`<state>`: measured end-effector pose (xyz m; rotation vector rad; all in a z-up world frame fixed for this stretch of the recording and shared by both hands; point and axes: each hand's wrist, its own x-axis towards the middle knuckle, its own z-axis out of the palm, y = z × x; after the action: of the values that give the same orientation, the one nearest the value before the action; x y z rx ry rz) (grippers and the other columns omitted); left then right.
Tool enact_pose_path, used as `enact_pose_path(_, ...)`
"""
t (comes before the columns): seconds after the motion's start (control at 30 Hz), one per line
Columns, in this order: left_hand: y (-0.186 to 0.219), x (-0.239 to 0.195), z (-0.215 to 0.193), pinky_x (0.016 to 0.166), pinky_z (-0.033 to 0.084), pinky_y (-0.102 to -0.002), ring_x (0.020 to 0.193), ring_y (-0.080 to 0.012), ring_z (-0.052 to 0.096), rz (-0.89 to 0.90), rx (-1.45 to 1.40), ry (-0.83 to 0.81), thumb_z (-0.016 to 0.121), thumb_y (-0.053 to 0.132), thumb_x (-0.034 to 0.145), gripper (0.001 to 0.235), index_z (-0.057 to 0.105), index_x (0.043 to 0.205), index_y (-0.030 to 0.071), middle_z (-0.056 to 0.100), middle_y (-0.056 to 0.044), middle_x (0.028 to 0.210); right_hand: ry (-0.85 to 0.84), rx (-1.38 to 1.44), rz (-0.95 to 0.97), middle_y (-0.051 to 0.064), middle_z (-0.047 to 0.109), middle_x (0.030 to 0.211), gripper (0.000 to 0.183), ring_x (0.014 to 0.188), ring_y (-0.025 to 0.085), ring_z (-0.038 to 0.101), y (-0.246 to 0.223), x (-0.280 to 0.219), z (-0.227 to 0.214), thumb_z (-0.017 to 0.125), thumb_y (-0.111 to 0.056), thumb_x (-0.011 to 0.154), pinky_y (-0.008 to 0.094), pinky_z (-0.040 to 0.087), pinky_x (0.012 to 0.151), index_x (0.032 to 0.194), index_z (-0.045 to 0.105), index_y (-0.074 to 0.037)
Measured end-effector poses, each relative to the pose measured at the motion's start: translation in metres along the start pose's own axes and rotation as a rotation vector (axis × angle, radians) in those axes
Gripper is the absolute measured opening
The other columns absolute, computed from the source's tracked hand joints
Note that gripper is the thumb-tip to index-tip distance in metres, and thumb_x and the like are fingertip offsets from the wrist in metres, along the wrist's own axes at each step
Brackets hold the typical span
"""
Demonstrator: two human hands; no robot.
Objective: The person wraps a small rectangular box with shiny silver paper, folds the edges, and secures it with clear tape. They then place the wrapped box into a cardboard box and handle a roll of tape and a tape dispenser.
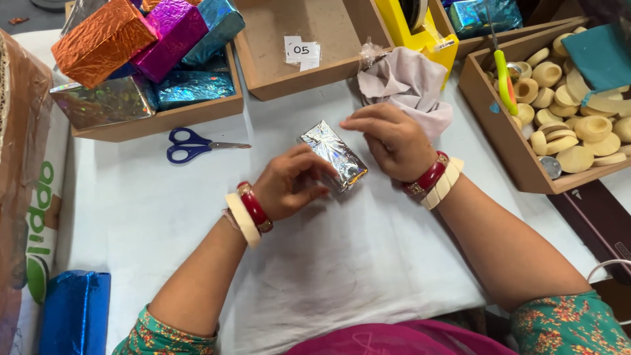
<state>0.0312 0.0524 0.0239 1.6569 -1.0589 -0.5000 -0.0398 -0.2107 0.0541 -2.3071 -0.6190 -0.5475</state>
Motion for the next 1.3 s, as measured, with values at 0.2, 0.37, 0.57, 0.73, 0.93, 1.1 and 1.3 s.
enact_pose_path(0.2,0.022,0.008,0.025,0.098,0.042,-0.044,0.117,-0.0283,0.058,0.428,0.536,0.309,0.086,0.042,0.078,0.052,0.066,0.116,0.014,0.063,-0.005,0.123,0.402,-0.063,0.101,0.01,0.068,0.115,0.025,0.11,0.023,0.068,-0.016,0.004,-0.013,0.064,0.014,0.097,0.033,0.055,0.097,0.112,0.073,-0.003)
enact_pose_path(0.37,0.008,0.01,0.045,0.106,0.04,-0.045,0.122,-0.0268,0.059,0.43,0.639,0.29,0.082,0.035,0.085,0.041,0.066,0.116,0.013,0.062,-0.006,0.127,0.545,-0.291,0.207,0.01,0.065,0.115,0.024,0.102,0.022,0.065,0.009,0.006,-0.046,0.068,0.01,0.094,0.031,0.054,0.087,0.113,0.074,-0.002)
enact_pose_path(0.57,0.005,0.011,0.049,0.106,0.043,-0.046,0.119,-0.0302,0.058,0.383,0.684,0.33,0.08,0.027,0.083,0.036,0.066,0.111,0.011,0.059,-0.012,0.13,0.533,-0.254,0.469,0.01,0.062,0.111,0.02,0.093,0.017,0.064,0.114,0.001,-0.096,0.076,-0.01,0.094,0.03,0.055,0.085,0.113,0.074,-0.004)
enact_pose_path(0.73,-0.003,0.013,0.049,0.105,0.045,-0.046,0.121,-0.0333,0.058,0.356,0.629,0.373,0.081,0.028,0.081,0.046,0.064,0.114,0.002,0.058,-0.015,0.131,0.228,-0.432,0.513,0.011,0.07,0.099,0.021,0.097,0.017,0.063,0.19,0.003,-0.114,0.078,-0.022,0.103,0.033,0.051,0.085,0.106,0.08,-0.002)
enact_pose_path(0.93,-0.001,0.013,0.049,0.104,0.047,-0.045,0.12,-0.0334,0.06,0.329,0.548,0.341,0.081,0.026,0.083,0.042,0.065,0.115,0.004,0.058,-0.014,0.134,0.21,0.292,0.849,0.004,0.074,0.095,0.015,0.087,0.011,0.065,0.173,0.021,-0.125,0.075,-0.017,0.095,0.026,0.049,0.08,0.099,0.073,-0.002)
enact_pose_path(1.1,-0.001,0.016,0.048,0.105,0.047,-0.046,0.119,-0.0333,0.061,0.36,0.6,0.333,0.08,0.024,0.084,0.035,0.066,0.109,0.004,0.058,-0.014,0.132,0.283,0.431,0.883,0.006,0.075,0.094,0.009,0.09,0.013,0.068,0.153,0.029,-0.124,0.074,-0.01,0.091,0.027,0.051,0.09,0.092,0.075,-0.001)
enact_pose_path(1.3,0.001,0.015,0.046,0.102,0.047,-0.047,0.117,-0.0329,0.06,0.359,0.597,0.324,0.08,0.024,0.082,0.031,0.065,0.101,0.006,0.059,-0.014,0.129,0.538,0.521,0.89,0.005,0.073,0.083,0.008,0.079,0.014,0.065,0.17,0.018,-0.128,0.071,-0.011,0.085,0.029,0.047,0.078,0.084,0.075,-0.003)
